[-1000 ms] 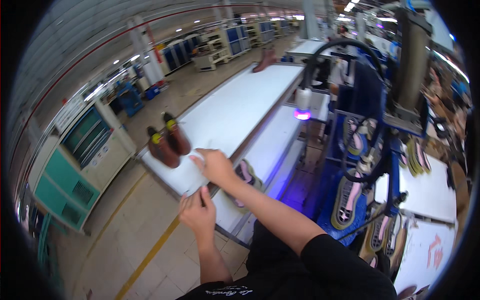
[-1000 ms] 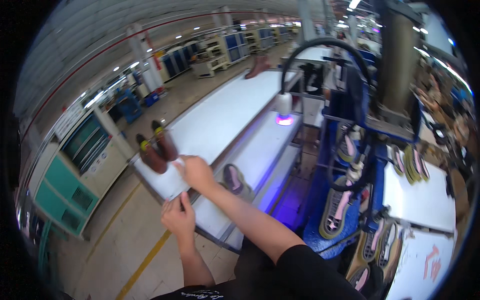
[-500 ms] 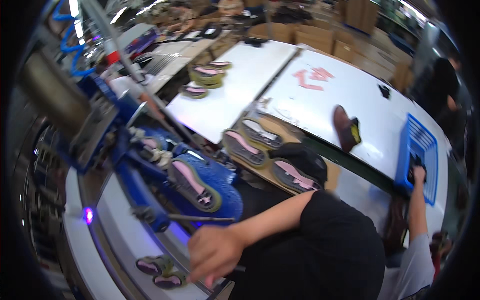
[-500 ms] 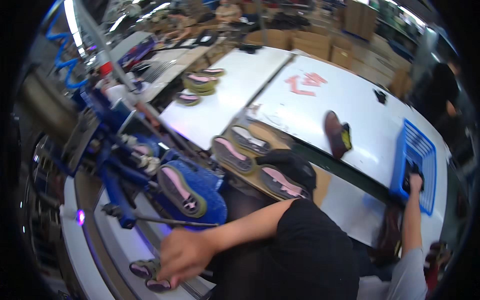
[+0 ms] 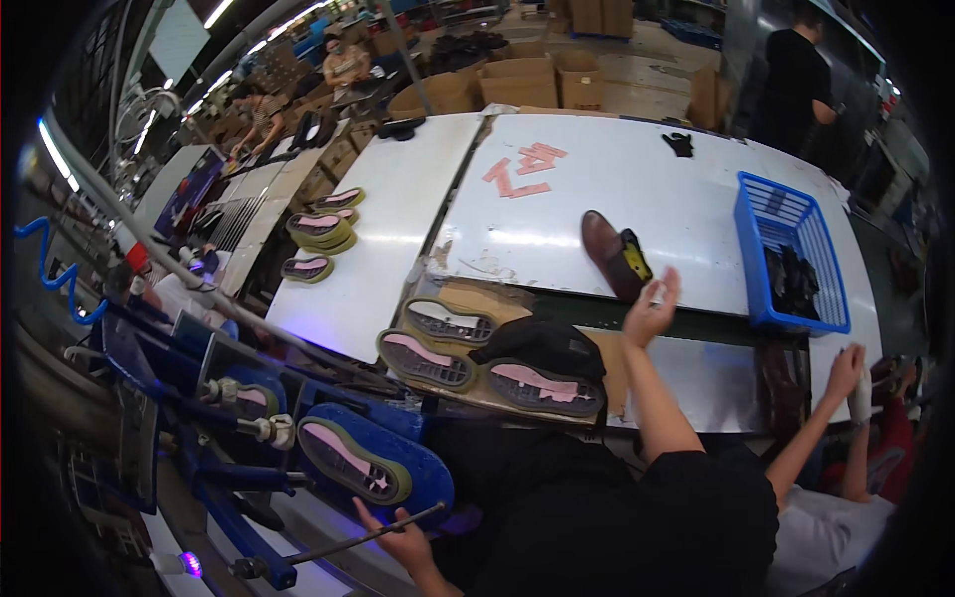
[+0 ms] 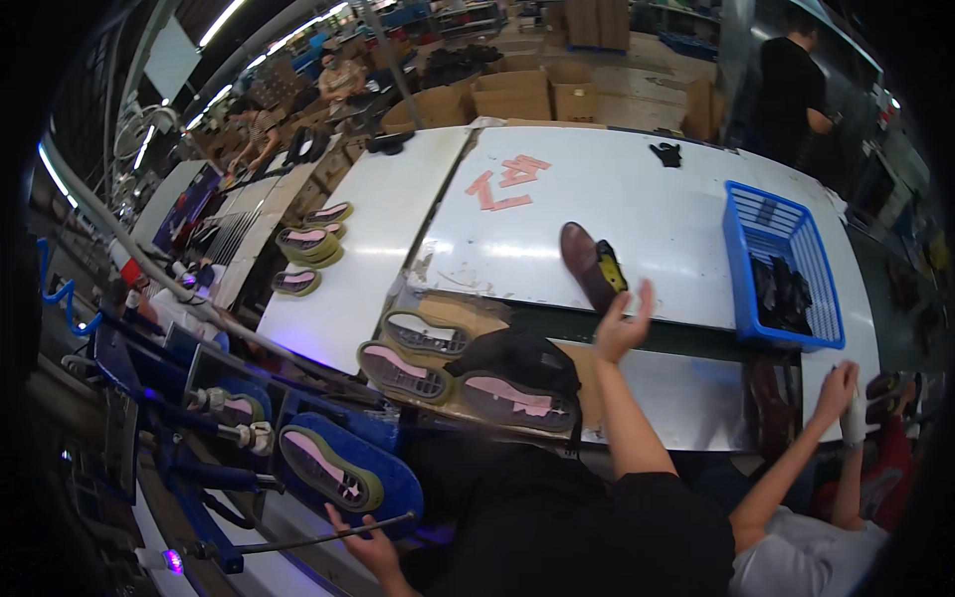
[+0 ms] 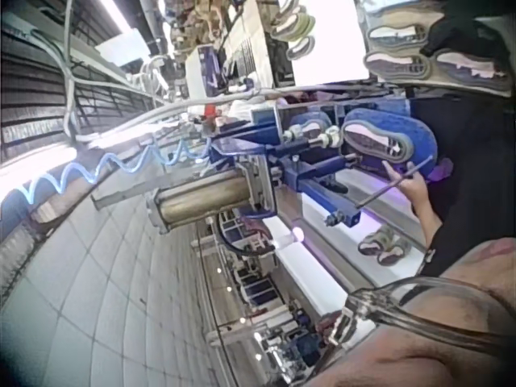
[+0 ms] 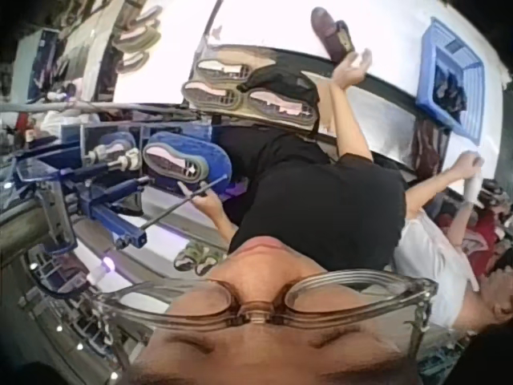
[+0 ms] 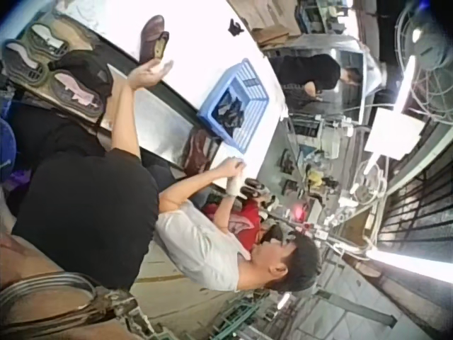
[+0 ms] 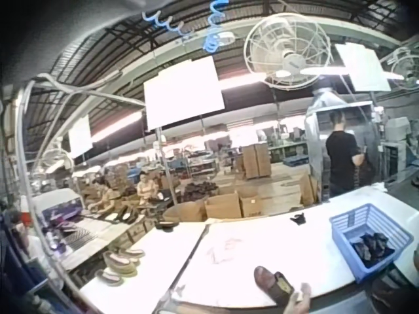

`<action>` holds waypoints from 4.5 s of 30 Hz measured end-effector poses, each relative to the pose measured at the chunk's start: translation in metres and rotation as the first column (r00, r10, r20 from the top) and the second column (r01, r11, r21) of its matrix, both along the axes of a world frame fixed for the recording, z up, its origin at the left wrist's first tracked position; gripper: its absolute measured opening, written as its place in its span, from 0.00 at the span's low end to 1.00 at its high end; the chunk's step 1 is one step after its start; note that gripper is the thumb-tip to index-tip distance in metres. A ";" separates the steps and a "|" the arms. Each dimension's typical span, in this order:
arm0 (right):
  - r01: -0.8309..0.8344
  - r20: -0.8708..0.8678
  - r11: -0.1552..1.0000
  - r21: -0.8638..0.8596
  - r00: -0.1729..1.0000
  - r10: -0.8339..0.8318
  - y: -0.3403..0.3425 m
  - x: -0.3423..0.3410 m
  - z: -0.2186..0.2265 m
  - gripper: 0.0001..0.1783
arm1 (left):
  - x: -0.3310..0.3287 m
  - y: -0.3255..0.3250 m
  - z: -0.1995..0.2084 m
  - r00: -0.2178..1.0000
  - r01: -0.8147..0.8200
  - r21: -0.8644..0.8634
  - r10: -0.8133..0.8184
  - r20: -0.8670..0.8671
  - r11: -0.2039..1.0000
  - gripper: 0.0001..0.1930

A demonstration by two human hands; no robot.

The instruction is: The person attaches boot uppers to soles by aligning them on a pressing machine fixture, clamping the boots down, and pressing the edges along the soles by hand.

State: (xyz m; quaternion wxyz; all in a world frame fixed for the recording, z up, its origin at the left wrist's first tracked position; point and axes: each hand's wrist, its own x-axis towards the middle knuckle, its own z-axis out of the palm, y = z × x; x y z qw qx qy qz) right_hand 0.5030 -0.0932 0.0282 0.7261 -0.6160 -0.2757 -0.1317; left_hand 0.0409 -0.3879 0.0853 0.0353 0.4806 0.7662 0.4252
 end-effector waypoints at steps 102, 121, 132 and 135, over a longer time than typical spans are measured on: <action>-0.743 0.056 -0.347 -0.572 -0.457 0.888 -0.097 -0.384 0.018 0.54 | -0.185 0.149 0.020 0.939 0.016 0.166 -0.072 0.335 0.986 0.12; -0.734 0.115 -0.288 -0.615 -0.445 0.888 -0.103 -0.395 -0.032 0.46 | -0.217 0.141 -0.012 0.988 -0.150 0.058 0.151 -0.011 0.987 0.12; -0.587 -0.004 -0.356 -0.727 -0.515 0.857 -0.111 -0.387 0.068 0.47 | -0.211 0.126 0.002 0.927 -0.279 0.012 0.266 0.264 0.960 0.36; -0.705 0.177 -0.277 -0.653 -0.498 0.849 -0.107 -0.388 0.060 0.44 | -0.203 0.131 0.010 0.926 -0.285 0.038 0.265 0.267 0.958 0.33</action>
